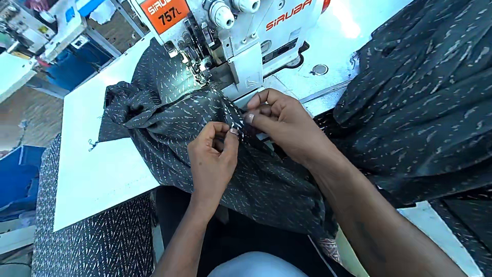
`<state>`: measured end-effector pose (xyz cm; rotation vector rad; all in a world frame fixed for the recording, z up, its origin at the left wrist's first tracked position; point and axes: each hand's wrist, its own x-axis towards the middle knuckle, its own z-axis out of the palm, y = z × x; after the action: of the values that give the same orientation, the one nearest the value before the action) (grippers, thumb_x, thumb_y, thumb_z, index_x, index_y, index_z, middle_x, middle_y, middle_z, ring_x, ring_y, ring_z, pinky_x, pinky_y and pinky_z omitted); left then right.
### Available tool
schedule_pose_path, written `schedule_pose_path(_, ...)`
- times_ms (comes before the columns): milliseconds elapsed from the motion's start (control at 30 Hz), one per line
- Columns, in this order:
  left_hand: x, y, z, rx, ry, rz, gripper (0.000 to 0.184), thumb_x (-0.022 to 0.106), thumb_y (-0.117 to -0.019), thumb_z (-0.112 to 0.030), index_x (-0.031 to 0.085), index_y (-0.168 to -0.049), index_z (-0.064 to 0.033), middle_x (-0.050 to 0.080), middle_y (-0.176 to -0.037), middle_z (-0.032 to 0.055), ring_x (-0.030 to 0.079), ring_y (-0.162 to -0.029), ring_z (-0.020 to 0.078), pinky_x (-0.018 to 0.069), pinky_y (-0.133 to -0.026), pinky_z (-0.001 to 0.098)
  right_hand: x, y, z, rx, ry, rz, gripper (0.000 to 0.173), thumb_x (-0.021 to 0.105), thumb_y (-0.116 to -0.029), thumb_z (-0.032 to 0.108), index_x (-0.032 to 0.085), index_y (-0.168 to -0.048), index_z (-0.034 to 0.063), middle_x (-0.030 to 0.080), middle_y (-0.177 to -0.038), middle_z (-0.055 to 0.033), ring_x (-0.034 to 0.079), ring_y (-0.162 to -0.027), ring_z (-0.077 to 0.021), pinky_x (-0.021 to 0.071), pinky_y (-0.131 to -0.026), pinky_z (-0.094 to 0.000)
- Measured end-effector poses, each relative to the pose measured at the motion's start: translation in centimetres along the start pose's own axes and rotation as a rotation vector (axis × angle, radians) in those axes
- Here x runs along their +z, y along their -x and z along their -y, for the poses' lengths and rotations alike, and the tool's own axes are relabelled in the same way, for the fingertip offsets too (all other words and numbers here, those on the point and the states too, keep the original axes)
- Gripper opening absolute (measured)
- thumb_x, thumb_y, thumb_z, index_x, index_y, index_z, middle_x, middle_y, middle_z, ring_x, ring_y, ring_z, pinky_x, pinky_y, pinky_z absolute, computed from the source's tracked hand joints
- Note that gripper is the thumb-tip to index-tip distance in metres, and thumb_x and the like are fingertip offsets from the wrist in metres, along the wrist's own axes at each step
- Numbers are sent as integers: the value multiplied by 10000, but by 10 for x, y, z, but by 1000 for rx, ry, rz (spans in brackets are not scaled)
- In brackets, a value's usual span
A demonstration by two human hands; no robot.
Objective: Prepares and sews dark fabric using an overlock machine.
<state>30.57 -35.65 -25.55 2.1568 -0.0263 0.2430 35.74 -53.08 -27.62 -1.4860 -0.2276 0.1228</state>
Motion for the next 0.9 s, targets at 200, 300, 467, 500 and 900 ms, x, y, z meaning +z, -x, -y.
schedule_pose_path(200, -2, 1, -7, -60, 242, -22, 76, 623, -994, -94, 663, -1054, -69, 620, -708, 52, 504, -431, 119, 434, -358, 225, 16, -11, 8, -141, 412, -59, 305, 653, -905, 162, 576, -1197, 118, 686, -962, 17, 676, -781, -67, 589, -686, -266)
schedule_pose_path(300, -3, 5, -8, -72, 305, -35, 72, 621, -979, -78, 657, -1039, -61, 608, -683, 55, 514, -433, 117, 440, -360, 222, 18, -16, 12, -152, 577, -76, 320, 625, -894, 56, 565, -1202, 120, 684, -936, 10, 665, -744, -87, 574, -657, -300)
schedule_pose_path(467, -10, 6, -16, -3, 293, -23, 90, 597, -974, -61, 644, -1050, -59, 606, -694, 40, 520, -442, 108, 454, -365, 219, 15, -10, 3, -212, 338, 98, 200, 570, -902, 14, 693, -984, 149, 646, -800, 56, 545, -606, -31, 453, -523, -220)
schedule_pose_path(500, -9, 5, -16, 38, 227, -12, 100, 595, -971, -64, 643, -1058, -66, 613, -700, 17, 528, -454, 93, 457, -374, 212, 15, -10, 3, -197, 345, 93, 230, 550, -898, 28, 718, -982, 162, 654, -797, 72, 544, -608, -13, 445, -525, -211)
schedule_pose_path(900, -53, -71, -12, 382, -376, -112, 179, 611, -1008, -195, 714, -1082, -68, 628, -969, 34, 532, -581, 25, 472, -503, 172, 27, -28, 15, -184, 408, -73, 118, 660, -956, 271, 747, -908, 207, 670, -753, 113, 542, -554, -8, 446, -495, -245)
